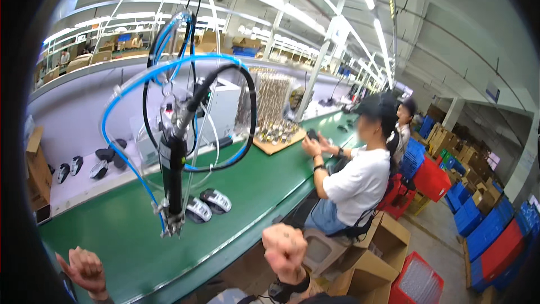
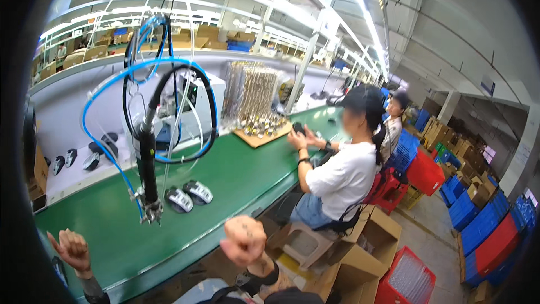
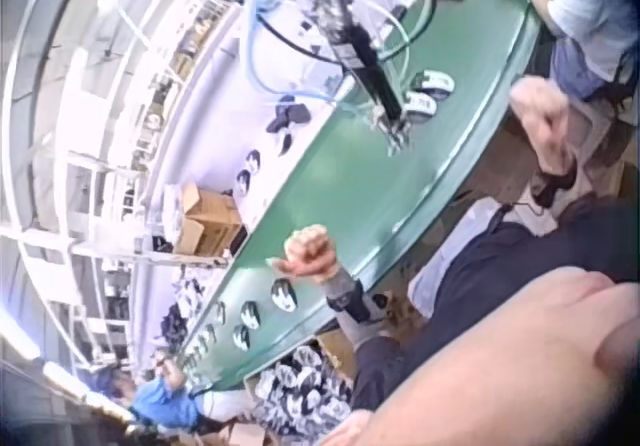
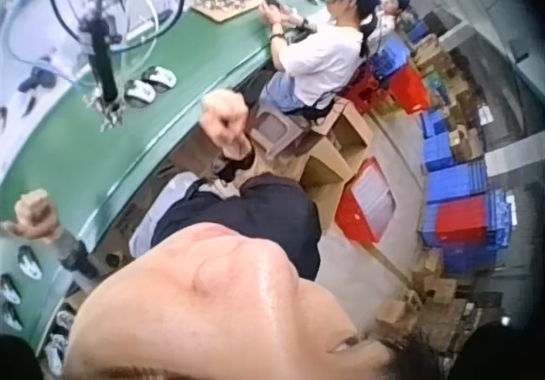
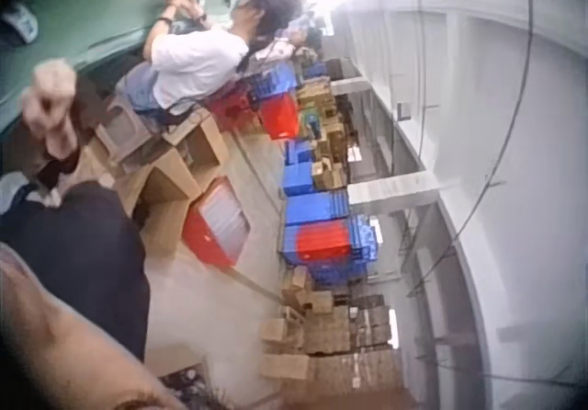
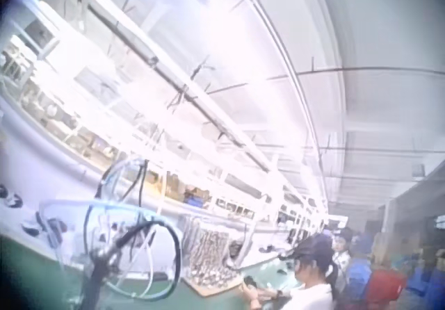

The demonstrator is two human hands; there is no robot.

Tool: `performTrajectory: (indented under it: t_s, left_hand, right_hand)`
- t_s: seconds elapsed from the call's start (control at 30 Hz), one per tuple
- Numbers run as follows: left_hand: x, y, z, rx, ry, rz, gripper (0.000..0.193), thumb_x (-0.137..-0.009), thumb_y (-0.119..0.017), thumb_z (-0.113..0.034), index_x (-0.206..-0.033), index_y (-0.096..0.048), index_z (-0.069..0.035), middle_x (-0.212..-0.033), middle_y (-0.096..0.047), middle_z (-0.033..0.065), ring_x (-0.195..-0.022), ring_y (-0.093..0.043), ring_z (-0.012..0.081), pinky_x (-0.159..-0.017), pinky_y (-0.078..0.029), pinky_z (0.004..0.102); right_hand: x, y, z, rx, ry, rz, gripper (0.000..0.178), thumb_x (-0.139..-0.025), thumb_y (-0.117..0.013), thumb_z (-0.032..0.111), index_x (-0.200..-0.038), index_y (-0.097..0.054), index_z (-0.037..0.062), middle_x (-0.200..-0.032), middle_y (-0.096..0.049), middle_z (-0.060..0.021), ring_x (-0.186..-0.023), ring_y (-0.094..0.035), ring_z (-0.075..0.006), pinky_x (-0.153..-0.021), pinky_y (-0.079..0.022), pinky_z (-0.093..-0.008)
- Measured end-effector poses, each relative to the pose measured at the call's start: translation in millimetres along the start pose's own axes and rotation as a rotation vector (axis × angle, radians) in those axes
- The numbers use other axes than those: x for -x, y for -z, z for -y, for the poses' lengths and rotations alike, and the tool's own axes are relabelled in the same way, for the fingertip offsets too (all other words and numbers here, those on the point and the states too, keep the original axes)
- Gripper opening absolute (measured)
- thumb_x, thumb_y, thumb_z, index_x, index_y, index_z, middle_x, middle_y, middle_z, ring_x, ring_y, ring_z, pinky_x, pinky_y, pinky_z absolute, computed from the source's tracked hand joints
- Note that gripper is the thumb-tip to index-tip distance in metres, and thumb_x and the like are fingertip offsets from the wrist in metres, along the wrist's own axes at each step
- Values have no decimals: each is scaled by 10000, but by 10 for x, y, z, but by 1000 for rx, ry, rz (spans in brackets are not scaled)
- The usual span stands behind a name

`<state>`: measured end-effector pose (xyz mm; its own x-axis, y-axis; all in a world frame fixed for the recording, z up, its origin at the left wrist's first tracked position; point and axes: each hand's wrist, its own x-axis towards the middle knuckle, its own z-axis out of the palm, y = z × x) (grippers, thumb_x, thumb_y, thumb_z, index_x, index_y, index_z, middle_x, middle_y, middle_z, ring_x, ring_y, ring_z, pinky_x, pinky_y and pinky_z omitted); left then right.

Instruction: Using a pneumatic screwdriver to fasten components on the bottom of computer mouse shells at an assembly line.

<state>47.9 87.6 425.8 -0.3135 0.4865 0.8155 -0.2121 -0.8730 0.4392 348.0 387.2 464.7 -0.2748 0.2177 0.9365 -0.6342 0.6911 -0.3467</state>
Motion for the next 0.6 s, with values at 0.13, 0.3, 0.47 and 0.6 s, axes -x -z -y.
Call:
performTrajectory:
  t_s: [0.13, 0.3, 0.47, 0.6]
  left_hand:
    - [245, 274, 40, -261, 33, -167, 464, -1005, -316, -328, -586, -263, -134, -428, -158, -44, -335, -149, 62, -315, -135, 245]
    - [789, 733, 122, -422, 156, -362, 312, -1001, -351, -242, -717, -309, -119, -479, -212, -42, -350, -157, 65, -340, -173, 243]
    - [845, 649, 86, -529, 98, -422, 289, -985, -401, -215, -733, -307, -110, -476, -237, -32, -358, -201, 69, -343, -192, 245]
    - [927, 744, 107, -585, 95, -398, 245, -978, -405, -198, -765, -335, -100, -479, -248, -29, -370, -224, 70, -345, -211, 240]
  right_hand:
    - [60, 77, -79, 17, -36, -40, 333, -666, -548, -122, -513, -311, 55, -451, -307, -30, -354, -294, -170, -371, -213, -297]
    - [87, 74, -54, 102, -3, 35, 358, -661, -559, -121, -508, -293, 64, -444, -297, -25, -342, -297, -169, -365, -212, -288]
    - [49, 10, -92, 92, 15, 50, 324, -646, -532, -101, -502, -297, 70, -436, -307, -15, -341, -307, -152, -368, -226, -276]
    - [37, 19, -99, 103, -5, 83, 379, -632, -594, -107, -502, -287, 73, -442, -299, -18, -343, -299, -173, -368, -223, -291]
